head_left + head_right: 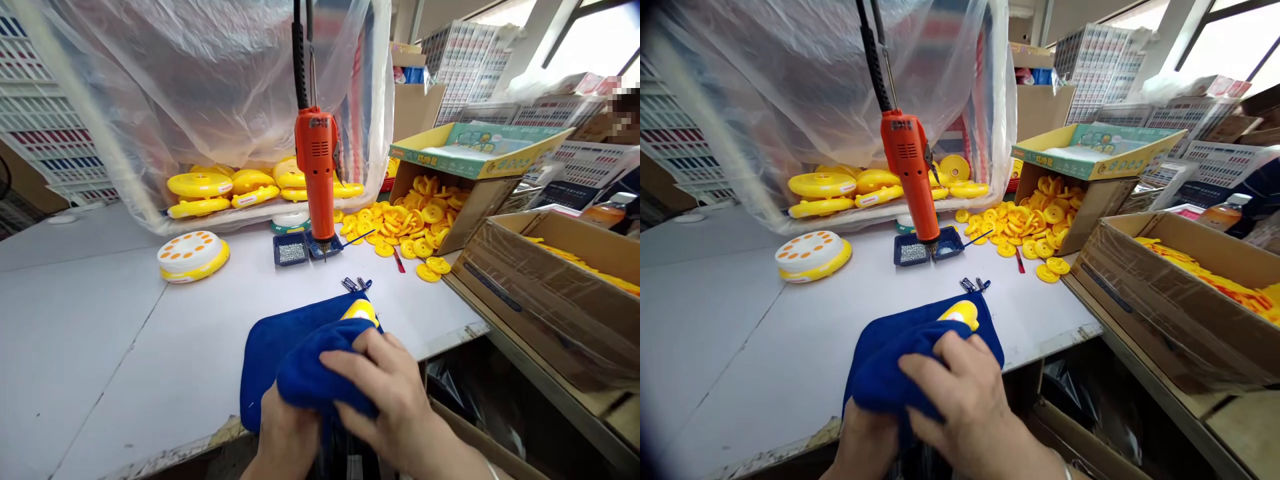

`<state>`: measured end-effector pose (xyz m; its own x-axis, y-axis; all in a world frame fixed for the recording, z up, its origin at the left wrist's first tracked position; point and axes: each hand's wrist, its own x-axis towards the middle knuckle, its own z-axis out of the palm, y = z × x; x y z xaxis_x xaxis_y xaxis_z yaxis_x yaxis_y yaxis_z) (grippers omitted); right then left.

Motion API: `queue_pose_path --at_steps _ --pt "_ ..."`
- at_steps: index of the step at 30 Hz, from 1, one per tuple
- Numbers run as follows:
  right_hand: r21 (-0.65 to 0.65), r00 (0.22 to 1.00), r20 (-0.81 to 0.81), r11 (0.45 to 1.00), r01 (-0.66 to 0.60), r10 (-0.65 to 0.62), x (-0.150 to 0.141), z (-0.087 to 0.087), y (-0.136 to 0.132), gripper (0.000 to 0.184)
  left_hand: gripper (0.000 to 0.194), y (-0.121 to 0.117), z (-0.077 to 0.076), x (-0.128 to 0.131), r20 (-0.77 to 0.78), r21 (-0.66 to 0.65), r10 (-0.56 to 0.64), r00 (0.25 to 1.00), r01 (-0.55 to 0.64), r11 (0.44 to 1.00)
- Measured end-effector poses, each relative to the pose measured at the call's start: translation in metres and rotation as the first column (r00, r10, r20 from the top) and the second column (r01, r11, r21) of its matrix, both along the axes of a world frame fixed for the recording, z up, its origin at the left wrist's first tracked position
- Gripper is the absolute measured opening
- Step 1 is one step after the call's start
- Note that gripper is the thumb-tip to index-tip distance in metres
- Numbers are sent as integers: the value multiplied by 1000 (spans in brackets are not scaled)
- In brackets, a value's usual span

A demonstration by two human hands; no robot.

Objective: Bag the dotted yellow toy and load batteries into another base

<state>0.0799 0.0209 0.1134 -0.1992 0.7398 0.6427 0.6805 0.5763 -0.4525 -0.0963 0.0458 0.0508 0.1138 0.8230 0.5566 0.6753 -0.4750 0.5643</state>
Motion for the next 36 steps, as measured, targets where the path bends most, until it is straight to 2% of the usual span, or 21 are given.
queue_pose_path --at_steps 3,5,7,9,11,12,13,15,16,17,18,20,23,25,26,28,29,30,33,34,36 --pt "-141 963 -250 988 68 -102 11 -12 20 30 37 -3 1 -7 30 -25 -55 998 56 998" --pt "-263 930 -341 964 50 -141 29 -22 38 24 36 -9 1 -12 114 -85 -7 994 16 996" --pt "-384 907 -399 923 -28 -138 47 -30 50 21 33 -16 1 -16 227 -174 70 971 -30 984" --pt "-449 823 -530 891 -67 -205 60 -32 53 22 34 -22 -1 -20 330 -252 147 932 -63 966" --pt "-453 684 -653 891 -9 -325 66 -25 45 27 37 -25 -2 -22 396 -295 209 894 -92 951" --pt "-434 645 -676 900 43 -357 64 -19 38 27 38 -26 -2 -23 412 -305 228 882 -103 947" --pt "-392 655 -671 916 86 -348 59 -12 29 25 39 -27 -2 -24 419 -309 238 876 -109 945" --pt "-263 816 -544 963 56 -196 41 4 15 23 39 -27 -2 -24 416 -307 232 879 -104 946" --pt "-213 900 -432 976 -37 -60 31 11 11 30 38 -27 -3 -24 412 -302 222 884 -97 948" --pt "-189 947 -314 974 -129 65 21 15 9 34 38 -27 -4 -24 406 -296 215 888 -95 951" --pt "-202 966 -233 966 -159 110 13 16 11 36 37 -27 -5 -24 400 -290 213 891 -97 952" --pt "-266 970 -220 951 -158 99 5 11 20 33 37 -27 -10 -26 395 -279 219 892 -110 954" --pt "-360 933 -360 920 -155 16 11 -3 37 27 35 -27 -14 -36 422 -270 224 879 -114 956" --pt "-365 918 -395 912 -185 28 14 -9 41 26 38 -28 -11 -46 436 -299 192 880 -60 952" --pt "-357 920 -391 915 -190 38 13 -9 40 26 46 -28 -6 -51 436 -329 160 886 -9 944" --pt "-334 931 -361 925 -180 50 4 -7 33 28 73 -29 10 -60 409 -382 74 909 97 919" --pt "-318 939 -338 931 -177 63 -2 -5 28 30 85 -29 19 -63 366 -403 40 930 119 908" --pt "-300 945 -314 934 -192 93 -8 -3 24 33 88 -30 29 -66 300 -421 20 954 114 900" --pt "-232 923 -334 933 -277 191 -14 -1 15 35 47 -32 53 -66 49 -439 4 999 18 898" --pt "-216 907 -385 939 -269 171 -11 -2 14 32 36 -32 57 -65 -2 -421 1 1000 -2 907" --pt "-221 866 -500 965 -143 14 -1 -3 12 24 33 -34 59 -63 -37 -330 19 999 -30 944"
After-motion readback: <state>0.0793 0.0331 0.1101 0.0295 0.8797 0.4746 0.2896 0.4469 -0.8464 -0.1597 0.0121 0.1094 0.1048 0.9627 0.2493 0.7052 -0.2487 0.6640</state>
